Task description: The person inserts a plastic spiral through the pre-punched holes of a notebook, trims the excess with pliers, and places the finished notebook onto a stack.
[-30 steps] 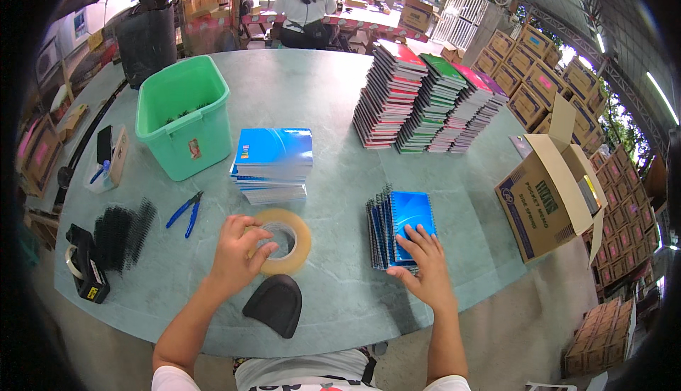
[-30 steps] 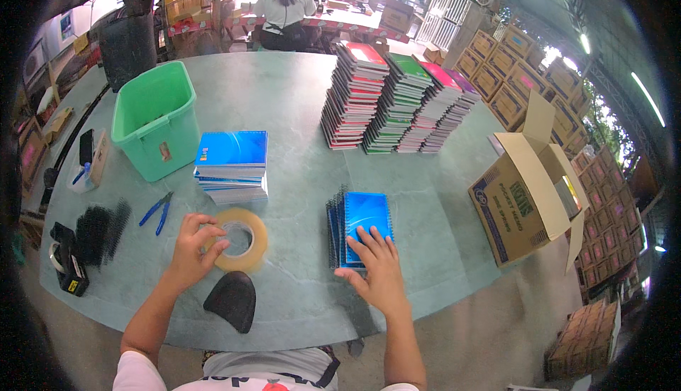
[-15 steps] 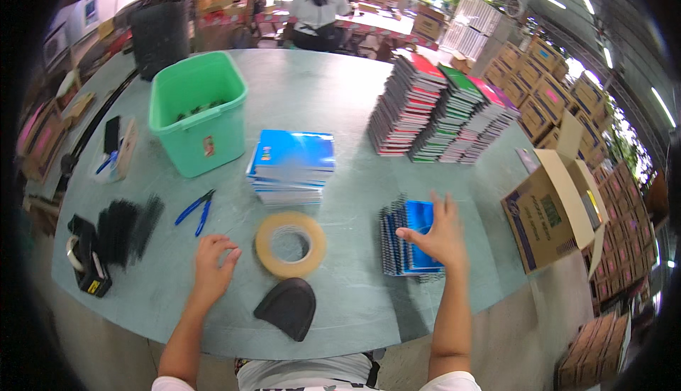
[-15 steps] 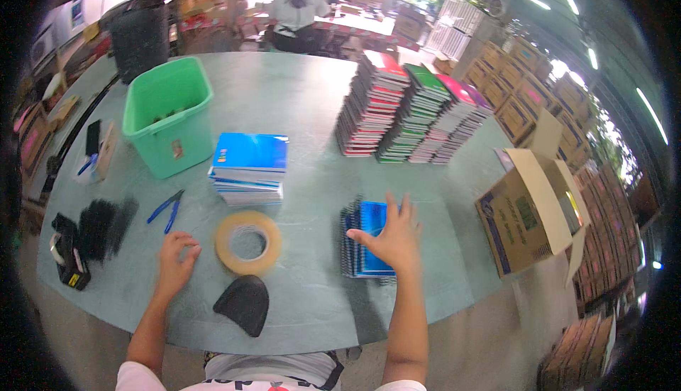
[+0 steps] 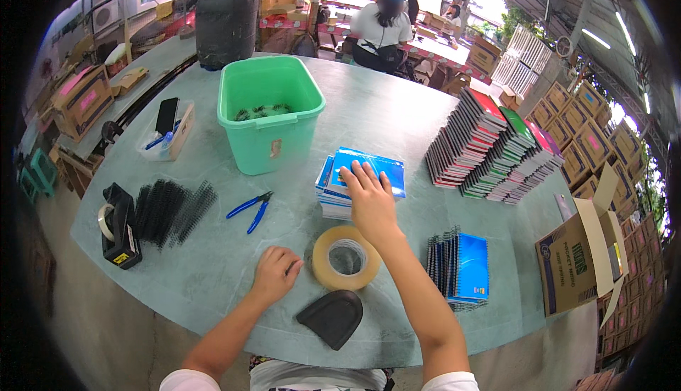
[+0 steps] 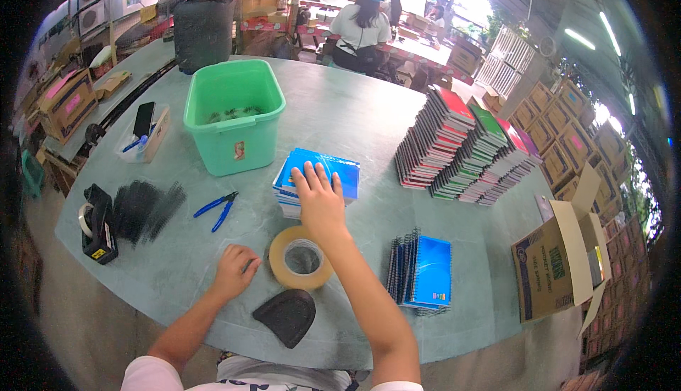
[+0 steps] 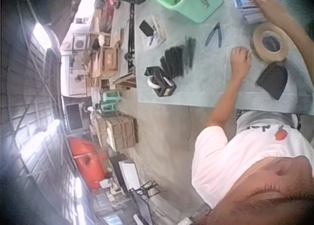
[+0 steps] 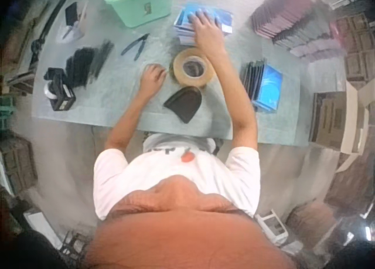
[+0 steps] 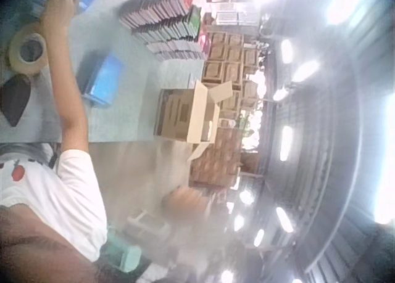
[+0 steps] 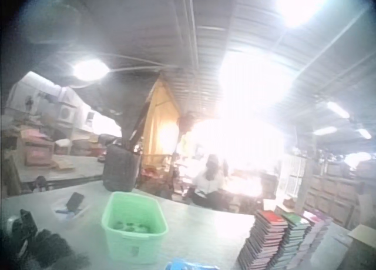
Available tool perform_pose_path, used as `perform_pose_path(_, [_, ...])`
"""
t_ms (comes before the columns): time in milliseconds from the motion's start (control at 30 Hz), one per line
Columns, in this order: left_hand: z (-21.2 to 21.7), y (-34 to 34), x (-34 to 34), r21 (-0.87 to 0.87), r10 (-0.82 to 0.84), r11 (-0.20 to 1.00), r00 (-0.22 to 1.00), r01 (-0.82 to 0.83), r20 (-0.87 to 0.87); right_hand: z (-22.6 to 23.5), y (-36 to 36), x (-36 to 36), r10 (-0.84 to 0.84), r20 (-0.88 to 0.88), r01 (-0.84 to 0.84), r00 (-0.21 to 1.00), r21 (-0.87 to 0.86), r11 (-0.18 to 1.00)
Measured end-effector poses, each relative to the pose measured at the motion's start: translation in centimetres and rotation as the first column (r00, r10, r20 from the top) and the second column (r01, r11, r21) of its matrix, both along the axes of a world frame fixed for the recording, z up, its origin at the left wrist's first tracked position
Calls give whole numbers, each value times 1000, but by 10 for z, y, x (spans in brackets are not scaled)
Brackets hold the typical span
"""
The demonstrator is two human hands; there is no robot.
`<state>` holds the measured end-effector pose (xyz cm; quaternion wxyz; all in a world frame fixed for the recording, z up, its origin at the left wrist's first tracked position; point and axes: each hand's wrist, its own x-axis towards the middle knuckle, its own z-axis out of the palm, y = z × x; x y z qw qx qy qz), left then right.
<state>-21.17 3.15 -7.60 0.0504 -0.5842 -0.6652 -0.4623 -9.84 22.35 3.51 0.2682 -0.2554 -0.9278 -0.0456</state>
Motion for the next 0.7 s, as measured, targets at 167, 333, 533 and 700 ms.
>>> perform_pose_path(167, [0, -6, 3, -29, -15, 999, 995, 18, 103, 18, -18, 16, 226, -202, -256, 953, -137, 957])
perform_pose_path(333, [61, 9, 34, 303, -301, 952, -41, 52, 953, -3, -88, 47, -216, -839, -714, 500, -540, 445])
perform_pose_path(533, [104, 18, 12, 119, -341, 895, 490, 429, 802, -33, -73, 107, -227, -825, -822, 517, -553, 138])
perform_pose_path(700, [89, 22, 26, -103, -293, 920, 839, 378, 458, -55, -57, 103, -136, -467, -398, 874, -847, 351])
